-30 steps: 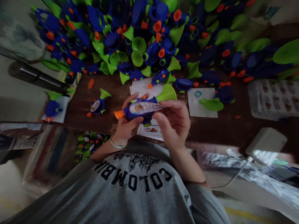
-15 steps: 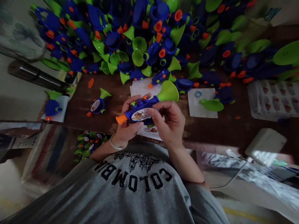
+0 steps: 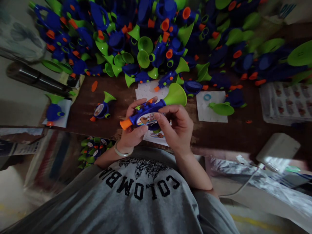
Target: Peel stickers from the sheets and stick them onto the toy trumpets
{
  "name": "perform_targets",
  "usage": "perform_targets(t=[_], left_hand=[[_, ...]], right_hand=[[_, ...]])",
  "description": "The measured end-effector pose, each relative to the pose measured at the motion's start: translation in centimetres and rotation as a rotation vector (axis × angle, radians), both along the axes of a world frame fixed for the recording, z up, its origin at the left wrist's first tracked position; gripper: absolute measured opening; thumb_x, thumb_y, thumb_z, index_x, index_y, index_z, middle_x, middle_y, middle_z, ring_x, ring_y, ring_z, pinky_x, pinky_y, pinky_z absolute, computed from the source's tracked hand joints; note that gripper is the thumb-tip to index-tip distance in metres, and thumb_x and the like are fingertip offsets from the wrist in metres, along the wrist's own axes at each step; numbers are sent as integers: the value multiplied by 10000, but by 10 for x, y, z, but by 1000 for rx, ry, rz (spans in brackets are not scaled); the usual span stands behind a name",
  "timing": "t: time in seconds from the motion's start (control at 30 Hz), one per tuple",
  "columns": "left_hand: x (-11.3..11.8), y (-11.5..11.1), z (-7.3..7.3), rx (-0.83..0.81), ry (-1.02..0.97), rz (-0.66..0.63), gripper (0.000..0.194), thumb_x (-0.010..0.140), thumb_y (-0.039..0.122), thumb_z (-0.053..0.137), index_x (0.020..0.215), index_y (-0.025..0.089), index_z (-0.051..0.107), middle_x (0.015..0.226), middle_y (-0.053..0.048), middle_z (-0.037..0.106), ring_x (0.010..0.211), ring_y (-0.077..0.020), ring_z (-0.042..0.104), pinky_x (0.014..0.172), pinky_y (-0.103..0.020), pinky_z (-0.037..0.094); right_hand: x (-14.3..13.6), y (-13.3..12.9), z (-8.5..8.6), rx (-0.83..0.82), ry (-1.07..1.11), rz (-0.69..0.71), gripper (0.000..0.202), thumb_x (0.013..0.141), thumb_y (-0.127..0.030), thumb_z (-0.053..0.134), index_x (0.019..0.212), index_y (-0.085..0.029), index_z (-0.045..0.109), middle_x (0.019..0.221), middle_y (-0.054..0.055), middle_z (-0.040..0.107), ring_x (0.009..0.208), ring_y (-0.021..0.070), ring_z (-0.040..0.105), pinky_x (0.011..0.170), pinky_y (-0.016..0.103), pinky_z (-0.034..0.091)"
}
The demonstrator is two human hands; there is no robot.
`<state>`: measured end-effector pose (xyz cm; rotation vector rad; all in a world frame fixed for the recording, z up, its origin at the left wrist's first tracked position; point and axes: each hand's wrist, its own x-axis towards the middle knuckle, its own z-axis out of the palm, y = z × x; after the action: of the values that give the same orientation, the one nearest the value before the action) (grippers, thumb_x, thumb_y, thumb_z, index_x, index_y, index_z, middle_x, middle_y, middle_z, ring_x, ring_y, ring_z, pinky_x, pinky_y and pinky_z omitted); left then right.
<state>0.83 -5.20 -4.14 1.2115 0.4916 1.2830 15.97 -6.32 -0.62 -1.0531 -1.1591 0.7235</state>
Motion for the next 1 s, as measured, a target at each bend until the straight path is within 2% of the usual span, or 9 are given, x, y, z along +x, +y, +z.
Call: perform_targets(t=[0.27,0.4,0.57,0.63,0.73,0.8,0.87,0.93,1.0], left_hand=[[4,-2,9,107,54,93,546,1031,375,689,1536,340,482,1680,-65,548,1583,-311,516,1342,-545,430],[4,-4,9,133,46,133,554,1018,356,700,1532,351,494,1678,-50,548,1588,-273,512,1352,-496,428],[3,-3,8,154,91,154,554,1035,400,679,1540,336,463,1682,-72,533,1600,-317,495,1363,-568,403],[2,-4,10,171,121,163,535,1052,433,650,1542,339,455,1673,-72,541,1596,-329,501,1343,-576,435],[0,-6,16,201,147,165,513,1065,409,630,1545,336,463,1638,-75,580,1571,-331,534,1298,-565,501],[-5,-7,18,231,192,136,501,1070,361,623,1546,321,473,1628,-87,592,1561,-327,546,1287,-568,516],[-18,-6,17,291,273,145,494,1071,340,612,1546,311,477,1634,-93,588,1569,-322,538,1285,-587,515],[-41,-2,11,379,427,283,487,1068,331,599,1540,329,481,1658,-77,565,1588,-315,515,1288,-609,503],[-74,6,1,467,685,530,478,1057,319,586,1526,344,500,1687,-64,531,1606,-317,488,1309,-633,463]], right_hand=[[-1,-1,0,77,-235,-70,113,981,-368,776,1023,-272,736,860,-34,688,678,105,599,583,267,506],[-2,-2,1,109,-344,-102,83,991,-323,762,1065,-305,731,898,-11,702,736,152,624,629,324,543],[0,0,-1,132,-475,-121,135,1010,-307,723,1141,-340,709,985,16,697,826,199,638,761,390,579],[1,2,-2,189,-555,-224,321,980,-367,762,1286,-335,669,1125,54,667,915,228,642,858,446,584],[4,7,-2,209,-600,-407,735,937,-561,771,1561,-333,456,1354,130,570,1078,297,647,884,508,598],[11,11,-3,183,-675,-381,840,943,-666,706,1623,-326,350,1436,167,537,1251,361,622,947,555,608],[23,17,-10,156,-795,-339,893,934,-725,671,1628,-280,327,1487,206,520,1398,413,552,1074,625,567],[42,25,-21,35,-894,-336,882,950,-714,651,1611,-222,340,1496,243,541,1401,428,563,1139,669,519],[63,32,-35,-244,-983,-219,756,1000,-646,603,1575,-200,399,1432,237,636,1332,427,634,1122,682,524]])
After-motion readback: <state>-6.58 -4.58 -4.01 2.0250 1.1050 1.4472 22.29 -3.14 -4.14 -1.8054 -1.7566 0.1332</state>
